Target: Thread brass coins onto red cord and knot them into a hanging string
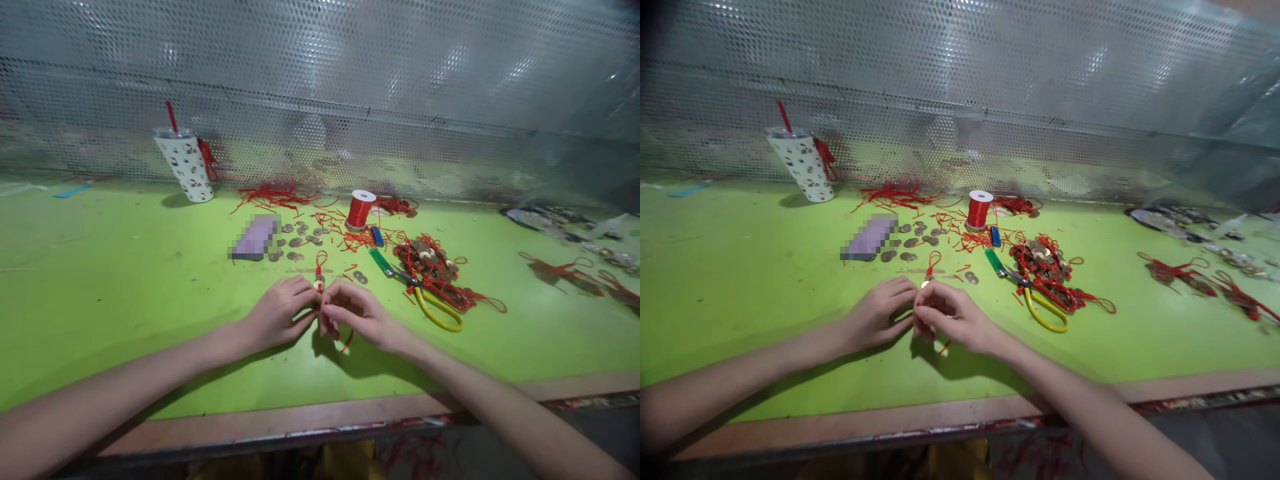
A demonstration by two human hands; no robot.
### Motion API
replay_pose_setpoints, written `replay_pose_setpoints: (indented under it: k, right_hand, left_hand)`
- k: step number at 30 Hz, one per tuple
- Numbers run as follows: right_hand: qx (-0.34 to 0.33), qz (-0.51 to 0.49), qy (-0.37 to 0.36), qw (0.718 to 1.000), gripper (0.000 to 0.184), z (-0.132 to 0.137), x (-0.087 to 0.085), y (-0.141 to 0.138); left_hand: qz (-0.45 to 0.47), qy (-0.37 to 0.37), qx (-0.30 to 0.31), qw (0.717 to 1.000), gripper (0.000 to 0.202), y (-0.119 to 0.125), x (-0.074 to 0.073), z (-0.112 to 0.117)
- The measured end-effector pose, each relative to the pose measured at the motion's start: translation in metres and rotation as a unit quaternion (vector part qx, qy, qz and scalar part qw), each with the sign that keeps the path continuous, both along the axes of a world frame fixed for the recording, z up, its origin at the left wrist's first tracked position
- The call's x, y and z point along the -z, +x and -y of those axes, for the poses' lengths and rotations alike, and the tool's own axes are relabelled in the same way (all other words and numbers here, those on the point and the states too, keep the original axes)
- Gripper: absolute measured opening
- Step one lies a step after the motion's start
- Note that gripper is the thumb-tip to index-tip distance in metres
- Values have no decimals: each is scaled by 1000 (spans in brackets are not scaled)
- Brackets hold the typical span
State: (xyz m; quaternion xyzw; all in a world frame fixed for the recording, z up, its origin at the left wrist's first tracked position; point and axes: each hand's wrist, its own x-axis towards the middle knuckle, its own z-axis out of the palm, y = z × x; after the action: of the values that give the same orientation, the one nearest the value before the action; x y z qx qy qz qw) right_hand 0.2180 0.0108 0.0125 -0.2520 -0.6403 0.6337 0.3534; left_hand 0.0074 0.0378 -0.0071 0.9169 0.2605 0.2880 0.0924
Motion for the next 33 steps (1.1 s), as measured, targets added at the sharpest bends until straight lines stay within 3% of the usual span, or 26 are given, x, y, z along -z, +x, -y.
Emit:
replay_pose_setpoints:
  k: [10, 21, 23, 27, 30, 33]
  right_hand:
    - [-69, 74, -20, 995, 24, 4, -4, -2]
    - [-133, 86, -42, 986, 31, 6, -4, -3]
    - [-103, 81, -30, 991, 36, 2, -3, -2]
    - [70, 95, 43, 992, 43, -11, 4, 0]
    - [171, 162, 145, 961, 42, -20, 11, 4]
    - [189, 225, 239, 925, 42, -24, 15, 6]
  left_hand:
    - [3, -9, -14, 1000, 12, -2, 0, -9]
    - [48, -44, -19, 998, 13, -3, 2, -15]
    - [47, -46, -22, 998, 13, -3, 2, -14]
    - [51, -65, -30, 996, 16, -3, -2, -11]
    - [54, -75, -30, 995, 21, -3, -4, -8]
    - [52, -69, -24, 996, 23, -3, -4, -7]
